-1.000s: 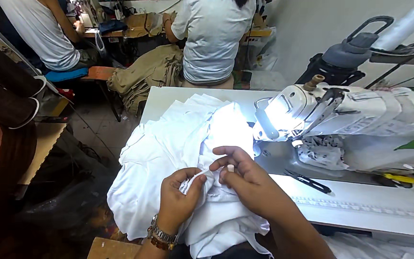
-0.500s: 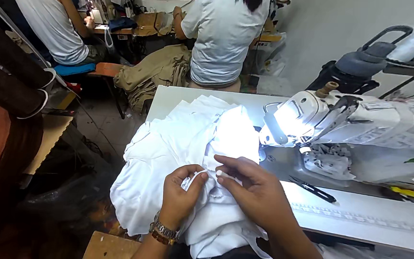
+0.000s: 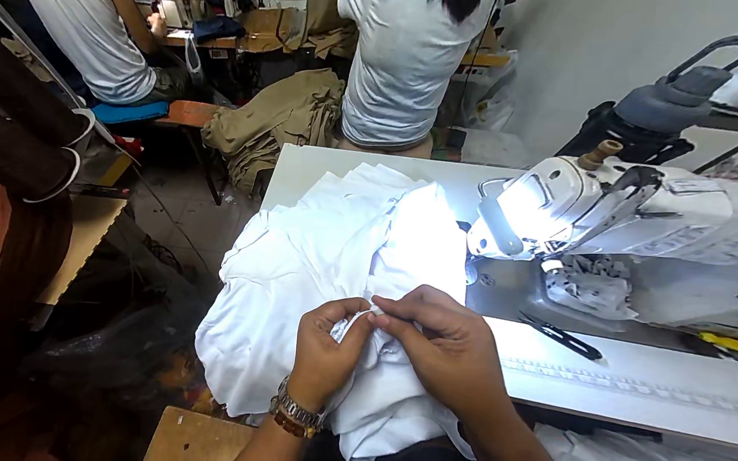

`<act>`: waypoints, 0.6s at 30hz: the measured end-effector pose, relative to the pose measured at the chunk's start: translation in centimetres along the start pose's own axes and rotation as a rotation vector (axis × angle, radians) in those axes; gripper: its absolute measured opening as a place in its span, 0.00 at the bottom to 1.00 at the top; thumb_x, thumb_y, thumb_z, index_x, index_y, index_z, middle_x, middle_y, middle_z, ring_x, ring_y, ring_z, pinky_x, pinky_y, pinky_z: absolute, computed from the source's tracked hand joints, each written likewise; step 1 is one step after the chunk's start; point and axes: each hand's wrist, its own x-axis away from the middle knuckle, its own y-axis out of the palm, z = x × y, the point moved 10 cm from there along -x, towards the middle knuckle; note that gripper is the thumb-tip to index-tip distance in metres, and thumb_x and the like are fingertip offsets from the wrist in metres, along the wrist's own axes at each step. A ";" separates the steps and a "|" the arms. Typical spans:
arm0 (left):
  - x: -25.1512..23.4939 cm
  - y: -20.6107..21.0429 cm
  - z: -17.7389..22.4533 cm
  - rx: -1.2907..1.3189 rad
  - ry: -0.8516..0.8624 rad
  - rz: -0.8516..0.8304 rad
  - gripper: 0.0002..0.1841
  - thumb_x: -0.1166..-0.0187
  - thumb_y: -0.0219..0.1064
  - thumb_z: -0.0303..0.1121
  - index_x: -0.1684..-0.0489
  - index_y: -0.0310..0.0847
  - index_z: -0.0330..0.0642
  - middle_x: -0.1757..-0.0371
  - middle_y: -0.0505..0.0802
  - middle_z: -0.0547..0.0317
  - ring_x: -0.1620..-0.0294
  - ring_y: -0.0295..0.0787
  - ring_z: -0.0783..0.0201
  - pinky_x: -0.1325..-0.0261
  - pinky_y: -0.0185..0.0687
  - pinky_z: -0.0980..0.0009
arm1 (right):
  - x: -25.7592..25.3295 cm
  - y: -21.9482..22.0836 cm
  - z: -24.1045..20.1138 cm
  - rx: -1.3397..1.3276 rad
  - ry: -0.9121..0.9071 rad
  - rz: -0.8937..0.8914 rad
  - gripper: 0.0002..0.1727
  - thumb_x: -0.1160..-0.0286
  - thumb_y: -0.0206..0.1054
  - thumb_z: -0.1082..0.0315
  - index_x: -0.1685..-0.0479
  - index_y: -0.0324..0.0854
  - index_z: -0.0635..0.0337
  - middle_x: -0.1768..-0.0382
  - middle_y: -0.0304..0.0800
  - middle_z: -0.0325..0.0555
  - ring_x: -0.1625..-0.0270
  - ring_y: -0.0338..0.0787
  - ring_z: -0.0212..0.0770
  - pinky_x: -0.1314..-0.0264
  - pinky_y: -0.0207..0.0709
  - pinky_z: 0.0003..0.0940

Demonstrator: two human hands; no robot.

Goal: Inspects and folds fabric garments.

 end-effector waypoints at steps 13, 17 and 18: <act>0.1 -0.2 0.1 0.034 0.066 -0.023 0.04 0.25 0.71 0.26 0.60 0.92 0.40 0.62 0.95 0.65 0.59 0.91 0.75 0.51 0.89 0.76 | -0.5 0.0 0.3 0.013 0.028 -0.044 0.09 0.31 0.70 0.66 0.58 0.96 0.53 0.68 0.85 0.28 0.66 0.82 0.19 0.68 0.76 0.11; 0.1 0.0 0.0 0.006 0.055 -0.021 0.05 0.26 0.71 0.26 0.61 0.93 0.40 0.63 0.95 0.65 0.60 0.91 0.76 0.52 0.89 0.77 | -0.6 0.4 0.3 0.054 0.014 -0.048 0.09 0.31 0.70 0.67 0.58 0.96 0.54 0.68 0.85 0.28 0.66 0.82 0.18 0.66 0.76 0.10; 0.1 -0.1 0.0 0.005 0.051 -0.022 0.05 0.27 0.71 0.26 0.61 0.93 0.40 0.64 0.95 0.65 0.61 0.91 0.76 0.54 0.89 0.77 | -0.7 0.7 0.3 0.057 0.011 -0.054 0.10 0.30 0.70 0.67 0.58 0.96 0.54 0.68 0.85 0.29 0.66 0.82 0.18 0.66 0.76 0.10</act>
